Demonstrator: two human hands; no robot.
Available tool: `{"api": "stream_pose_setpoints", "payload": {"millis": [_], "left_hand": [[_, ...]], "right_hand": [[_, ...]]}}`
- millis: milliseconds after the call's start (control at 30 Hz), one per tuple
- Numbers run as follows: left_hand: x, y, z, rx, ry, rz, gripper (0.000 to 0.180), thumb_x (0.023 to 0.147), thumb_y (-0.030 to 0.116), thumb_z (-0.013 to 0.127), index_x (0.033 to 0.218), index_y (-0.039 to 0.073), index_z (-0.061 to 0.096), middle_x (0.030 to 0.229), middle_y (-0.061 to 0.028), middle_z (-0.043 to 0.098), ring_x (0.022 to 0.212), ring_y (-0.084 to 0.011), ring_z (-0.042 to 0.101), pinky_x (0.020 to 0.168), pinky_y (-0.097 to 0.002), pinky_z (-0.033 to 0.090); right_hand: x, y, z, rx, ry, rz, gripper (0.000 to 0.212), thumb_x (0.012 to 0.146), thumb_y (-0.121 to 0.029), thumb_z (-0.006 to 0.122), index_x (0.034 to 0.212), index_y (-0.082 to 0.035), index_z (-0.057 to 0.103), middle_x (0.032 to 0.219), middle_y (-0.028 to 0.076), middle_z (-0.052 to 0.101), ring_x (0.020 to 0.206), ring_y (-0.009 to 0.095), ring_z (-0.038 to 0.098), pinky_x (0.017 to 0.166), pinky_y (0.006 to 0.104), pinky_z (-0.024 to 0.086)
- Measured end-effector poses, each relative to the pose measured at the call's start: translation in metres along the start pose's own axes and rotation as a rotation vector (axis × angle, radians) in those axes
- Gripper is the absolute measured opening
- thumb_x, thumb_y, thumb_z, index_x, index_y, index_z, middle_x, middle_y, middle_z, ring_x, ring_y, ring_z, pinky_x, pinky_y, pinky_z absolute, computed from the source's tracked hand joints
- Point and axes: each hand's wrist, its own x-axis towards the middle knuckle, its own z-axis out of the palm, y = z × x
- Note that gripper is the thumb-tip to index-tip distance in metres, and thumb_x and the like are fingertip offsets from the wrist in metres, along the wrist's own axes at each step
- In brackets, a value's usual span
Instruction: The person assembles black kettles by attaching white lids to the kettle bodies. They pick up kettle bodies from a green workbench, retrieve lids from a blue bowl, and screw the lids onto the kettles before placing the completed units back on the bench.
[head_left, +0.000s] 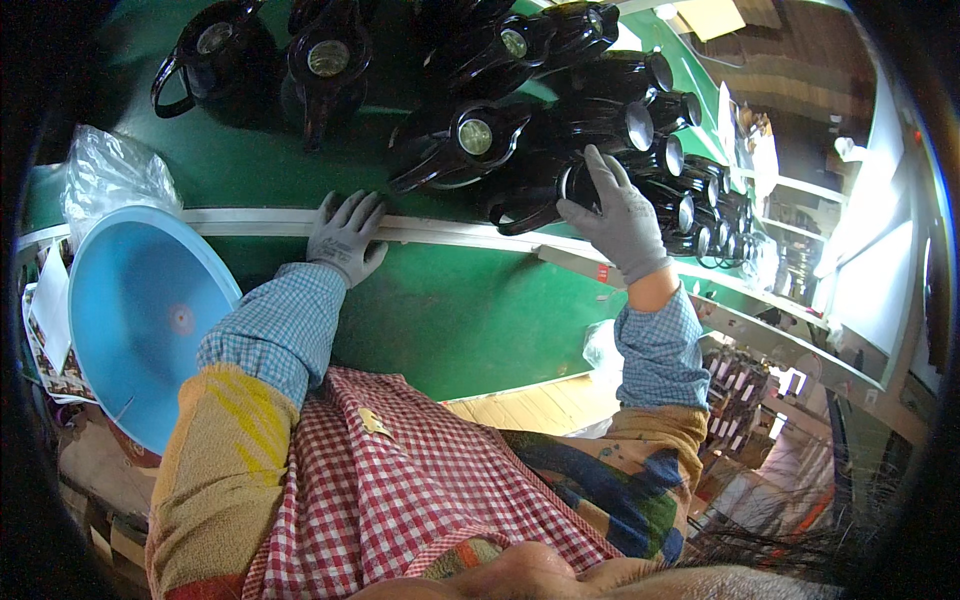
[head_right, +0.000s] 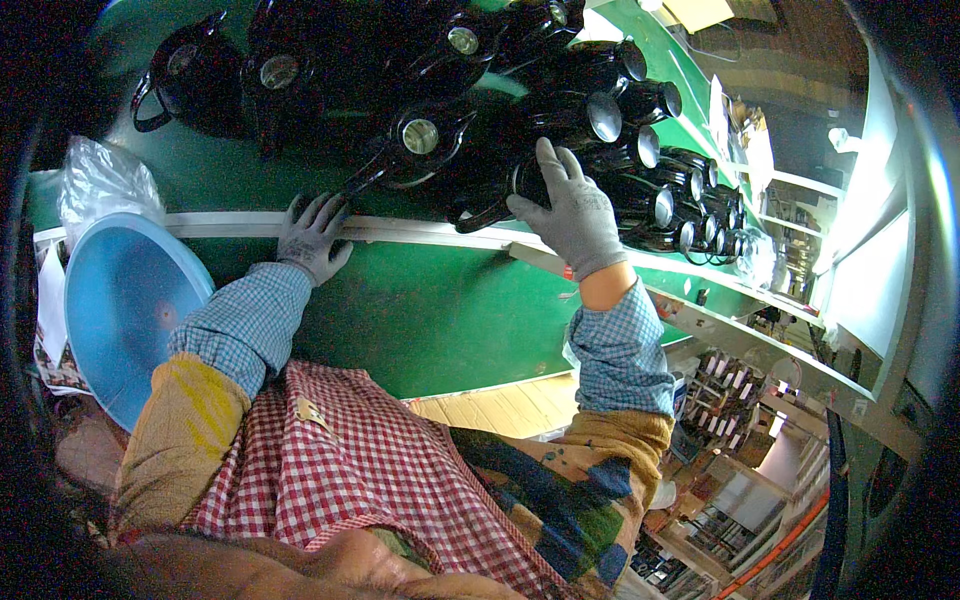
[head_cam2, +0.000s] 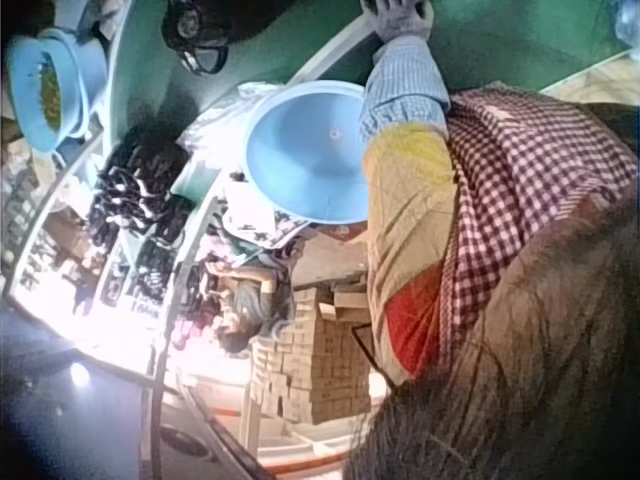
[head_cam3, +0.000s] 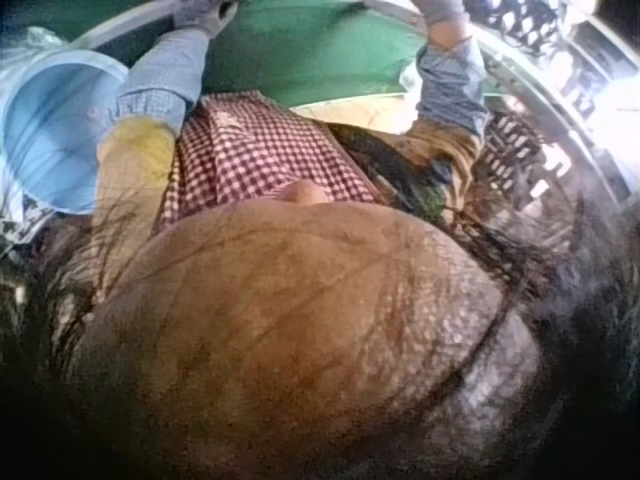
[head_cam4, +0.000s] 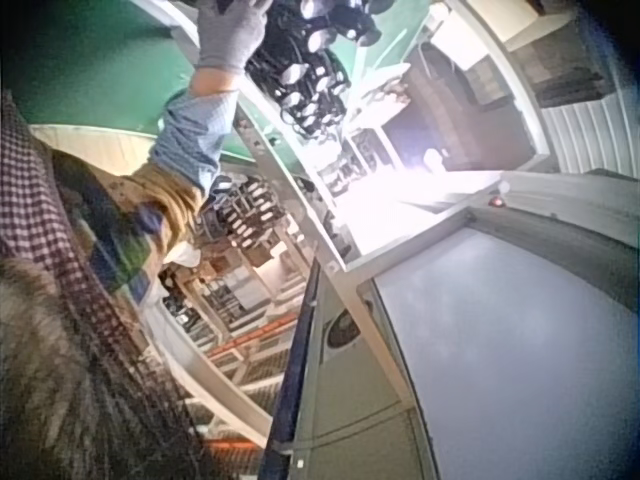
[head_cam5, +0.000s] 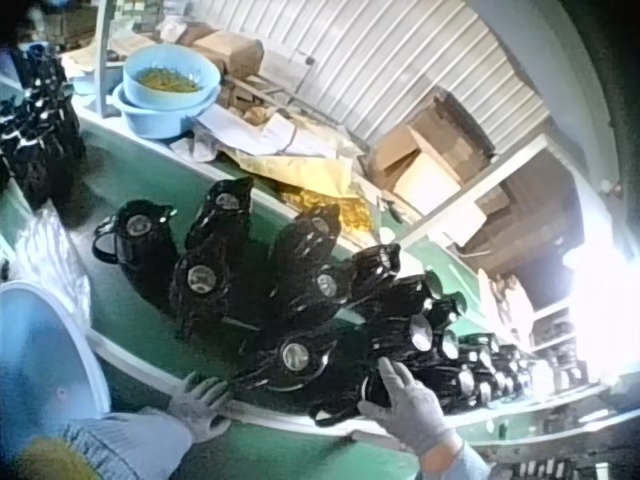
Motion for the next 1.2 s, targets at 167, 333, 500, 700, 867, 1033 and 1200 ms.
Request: {"api": "stream_pose_setpoints", "payload": {"millis": [167, 333, 500, 700, 867, 1033, 1200], "left_hand": [[-0.003, -0.008, 0.008, -0.022, 0.076, 0.019, 0.069, 0.097, 0.051, 0.049, 0.155, 0.015, 0.036, 0.163, -0.005, 0.031, 0.151, -0.0217, 0.026, 0.127, -0.0527, 0.008], [-0.003, -0.004, 0.006, -0.026, 0.062, 0.017, 0.068, 0.098, 0.05, 0.049, 0.155, 0.016, 0.036, 0.162, -0.0053, 0.032, 0.151, -0.0222, 0.026, 0.127, -0.0528, 0.009], [-0.002, -0.004, 0.006, -0.007, 0.039, 0.004, 0.067, 0.099, 0.052, 0.046, 0.156, 0.017, 0.034, 0.163, -0.0047, 0.031, 0.152, -0.0215, 0.025, 0.127, -0.0527, 0.008], [-0.001, -0.001, 0.003, -0.015, 0.032, 0.005, 0.067, 0.099, 0.052, 0.047, 0.156, 0.017, 0.035, 0.163, -0.0042, 0.031, 0.151, -0.0209, 0.025, 0.127, -0.0524, 0.008], [-0.002, -0.003, 0.002, -0.037, 0.051, 0.001, 0.068, 0.097, 0.05, 0.051, 0.155, 0.017, 0.036, 0.162, -0.0044, 0.032, 0.151, -0.0211, 0.026, 0.127, -0.0528, 0.009], [0.002, -0.009, 0.024, -0.088, 0.182, 0.049, 0.074, 0.091, 0.047, 0.059, 0.153, 0.012, 0.039, 0.16, -0.0088, 0.036, 0.149, -0.0284, 0.03, 0.125, -0.0559, 0.013], [0.002, -0.008, 0.024, -0.086, 0.203, 0.056, 0.073, 0.09, 0.047, 0.06, 0.151, 0.012, 0.042, 0.159, -0.0085, 0.037, 0.149, -0.0287, 0.031, 0.125, -0.0571, 0.015]], "right_hand": [[0.0, 0.013, 0.008, 0.018, 0.054, -0.241, 0.09, 0.076, -0.029, 0.082, 0.155, -0.02, 0.04, 0.155, 0.018, 0.042, 0.128, 0.045, 0.053, 0.106, 0.0483, 0.048], [0.001, 0.02, 0.01, -0.081, 0.1, -0.408, 0.084, 0.079, -0.035, 0.08, 0.153, -0.019, 0.043, 0.15, 0.018, 0.047, 0.124, 0.043, 0.057, 0.103, 0.0509, 0.05], [0.006, -0.014, -0.005, -0.171, -0.013, 0.176, 0.082, 0.089, -0.065, 0.06, 0.149, -0.011, 0.046, 0.132, 0.023, 0.059, 0.106, 0.04, 0.066, 0.091, 0.0493, 0.054], [-0.005, 0.033, 0.01, -0.038, 0.436, -0.151, 0.071, 0.097, -0.057, 0.054, 0.149, -0.01, 0.047, 0.129, 0.022, 0.065, 0.113, 0.04, 0.064, 0.097, 0.0484, 0.05], [-0.012, 0.01, -0.017, 0.096, 0.121, 0.241, 0.066, 0.099, -0.055, 0.052, 0.146, -0.008, 0.05, 0.126, 0.024, 0.065, 0.116, 0.037, 0.064, 0.099, 0.0459, 0.049], [-0.007, 0.002, -0.032, 0.163, -0.195, 0.454, 0.072, 0.095, -0.055, 0.059, 0.149, -0.008, 0.047, 0.137, 0.025, 0.058, 0.125, 0.04, 0.058, 0.101, 0.0465, 0.048], [-0.011, 0.031, 0.008, -0.087, 0.217, -0.224, 0.083, 0.086, -0.058, 0.068, 0.151, -0.012, 0.045, 0.142, 0.026, 0.054, 0.124, 0.04, 0.058, 0.097, 0.0479, 0.052]]}}
